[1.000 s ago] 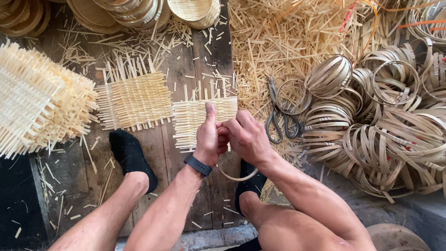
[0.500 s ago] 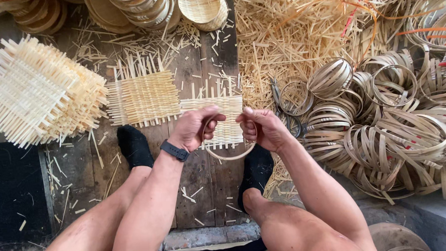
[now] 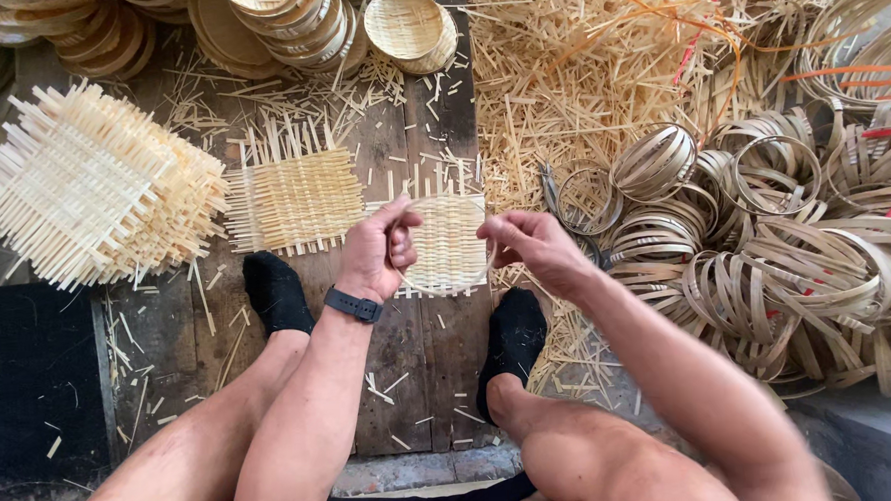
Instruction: The person constructs the rim and base of bamboo steamers by shaping strips of wood into rings, securing them over woven mats, and trimming excess material using large metal shears.
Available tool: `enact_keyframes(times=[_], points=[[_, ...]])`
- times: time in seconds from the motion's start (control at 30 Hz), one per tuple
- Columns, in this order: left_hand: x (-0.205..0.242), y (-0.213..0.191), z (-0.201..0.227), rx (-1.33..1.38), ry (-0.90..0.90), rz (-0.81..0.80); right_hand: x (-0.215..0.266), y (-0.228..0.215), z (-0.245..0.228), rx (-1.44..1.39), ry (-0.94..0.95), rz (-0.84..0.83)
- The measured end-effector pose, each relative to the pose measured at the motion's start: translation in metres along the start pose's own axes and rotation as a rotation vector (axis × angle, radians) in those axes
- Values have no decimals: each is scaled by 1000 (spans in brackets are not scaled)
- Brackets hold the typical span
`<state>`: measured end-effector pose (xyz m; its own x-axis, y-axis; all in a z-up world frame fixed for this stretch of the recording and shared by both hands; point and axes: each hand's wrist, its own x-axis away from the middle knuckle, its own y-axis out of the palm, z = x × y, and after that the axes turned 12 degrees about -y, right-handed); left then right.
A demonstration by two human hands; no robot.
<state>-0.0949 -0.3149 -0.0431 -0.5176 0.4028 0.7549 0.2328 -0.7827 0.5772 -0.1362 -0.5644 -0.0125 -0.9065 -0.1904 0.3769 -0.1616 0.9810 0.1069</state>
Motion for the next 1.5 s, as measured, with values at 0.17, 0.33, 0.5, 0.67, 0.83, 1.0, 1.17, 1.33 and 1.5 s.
enact_keyframes(times=[0.17,0.33,0.5,0.67,0.83,1.0,1.17,1.33,1.5], points=[[15,17,2,-6,134,-1,12,0,-46,361,94,32],[8,-5,-3,-368,364,186,-11,2,-34,387,188,170],[-38,-62,-24,-836,401,576,-55,20,43,493,234,253],[-69,-95,-41,-1197,598,783,-61,41,112,736,1,427],[-70,-94,-42,-1124,470,822,-61,39,125,701,23,448],[-73,-92,-40,-1102,453,868,-66,37,124,687,57,463],[-80,-98,-38,-1087,390,853,-64,37,125,638,106,456],[-93,-112,-35,-1075,355,800,-61,36,119,564,96,499],[-100,-117,-23,-1030,269,701,-64,35,118,588,59,495]])
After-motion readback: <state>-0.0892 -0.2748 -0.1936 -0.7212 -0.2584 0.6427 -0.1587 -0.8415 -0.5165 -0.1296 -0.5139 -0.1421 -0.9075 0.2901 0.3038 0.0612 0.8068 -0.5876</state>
